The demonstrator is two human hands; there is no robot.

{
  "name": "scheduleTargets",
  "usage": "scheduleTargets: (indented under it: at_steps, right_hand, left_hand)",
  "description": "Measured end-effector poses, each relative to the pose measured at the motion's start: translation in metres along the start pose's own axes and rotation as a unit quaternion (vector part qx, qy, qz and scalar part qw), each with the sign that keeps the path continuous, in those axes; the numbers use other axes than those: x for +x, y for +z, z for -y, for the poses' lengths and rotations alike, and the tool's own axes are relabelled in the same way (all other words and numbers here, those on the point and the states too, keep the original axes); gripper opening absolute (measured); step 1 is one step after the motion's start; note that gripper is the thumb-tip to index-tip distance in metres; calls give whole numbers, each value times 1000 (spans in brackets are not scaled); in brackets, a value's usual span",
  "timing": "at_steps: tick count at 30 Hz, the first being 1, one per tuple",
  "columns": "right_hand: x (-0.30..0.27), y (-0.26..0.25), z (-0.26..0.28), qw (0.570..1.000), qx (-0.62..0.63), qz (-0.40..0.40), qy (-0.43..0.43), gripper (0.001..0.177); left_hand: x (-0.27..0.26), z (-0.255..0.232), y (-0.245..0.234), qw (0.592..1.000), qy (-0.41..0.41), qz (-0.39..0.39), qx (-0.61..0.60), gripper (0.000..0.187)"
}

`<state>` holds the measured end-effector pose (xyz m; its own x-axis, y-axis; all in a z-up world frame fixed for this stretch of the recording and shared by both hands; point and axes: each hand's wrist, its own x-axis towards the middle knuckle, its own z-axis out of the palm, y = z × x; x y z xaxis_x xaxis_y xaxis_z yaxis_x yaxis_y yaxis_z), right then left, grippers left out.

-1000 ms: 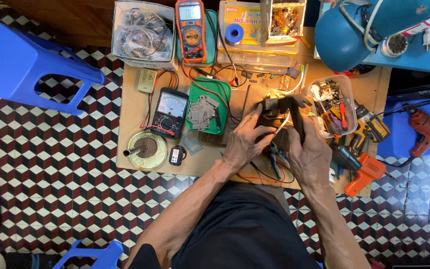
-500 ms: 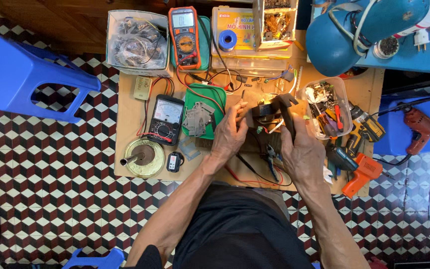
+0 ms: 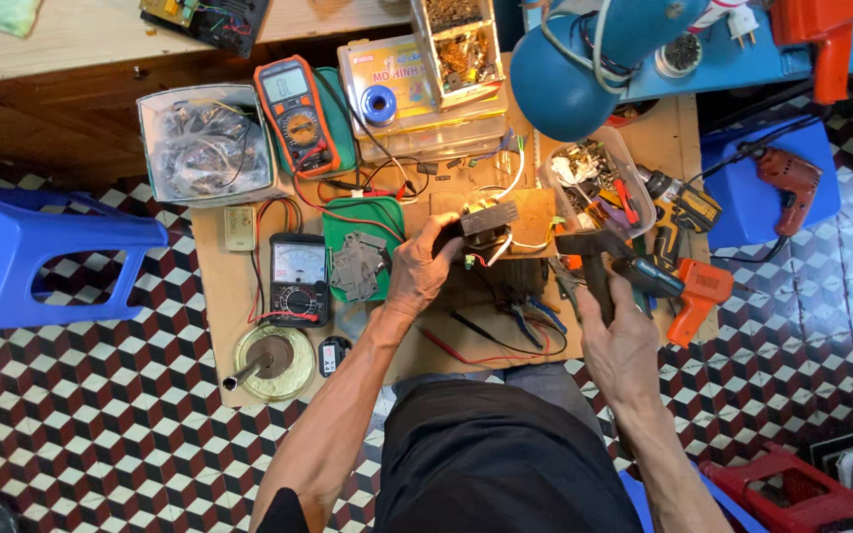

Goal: The person works on a small electrical component, likely a fan motor, using a hammer, screwdriver, and pliers. They repeatedly tap the component with the hammer, adjust parts with a screwdriver, and manipulate wires with pliers. The task involves assembling or repairing the component on a cluttered workbench.

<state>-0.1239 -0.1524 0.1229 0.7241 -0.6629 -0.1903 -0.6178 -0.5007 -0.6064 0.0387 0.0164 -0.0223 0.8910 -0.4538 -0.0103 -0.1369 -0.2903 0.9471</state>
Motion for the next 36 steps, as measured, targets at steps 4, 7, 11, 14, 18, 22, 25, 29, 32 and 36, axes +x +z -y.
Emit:
scheduleTargets:
  at_steps: [4,7,11,14,18,22,25,29,32,36]
  right_hand:
    - [10,-5,-23,995,41,20,92,39]
    - [31,2,-28,997,9,79,8,41]
    - [42,18,-32,986,45,156,23,48]
    - [41,22,-42,981,59,176,65,49]
    - [42,15,-64,985,87,147,33,45]
    - [38,3,-85,988,103,118,-5,42]
    - [37,1,-93,976,109,156,104,45]
    - [31,-1,-99,970,145,150,124,41]
    - [28,1,-102,964,165,160,130,41]
    - [29,2,-102,967,150,168,118,42]
  left_hand:
    - [-1,-14,-12,997,57,-29,43,30]
    - [-15,-38,-43,992,79,-27,93,32]
    - [-33,-75,-90,969,65,39,235,33]
    - [-42,-94,-108,946,133,11,296,32]
    - [-29,-99,-96,923,158,-21,350,34]
    - [-7,-91,-68,915,183,3,359,31]
    - [3,-84,-52,908,201,49,365,28]
    - [14,-77,-33,887,237,77,388,26]
    - [22,-73,-23,880,239,101,398,28]
    - [39,-70,-6,860,249,114,431,27]
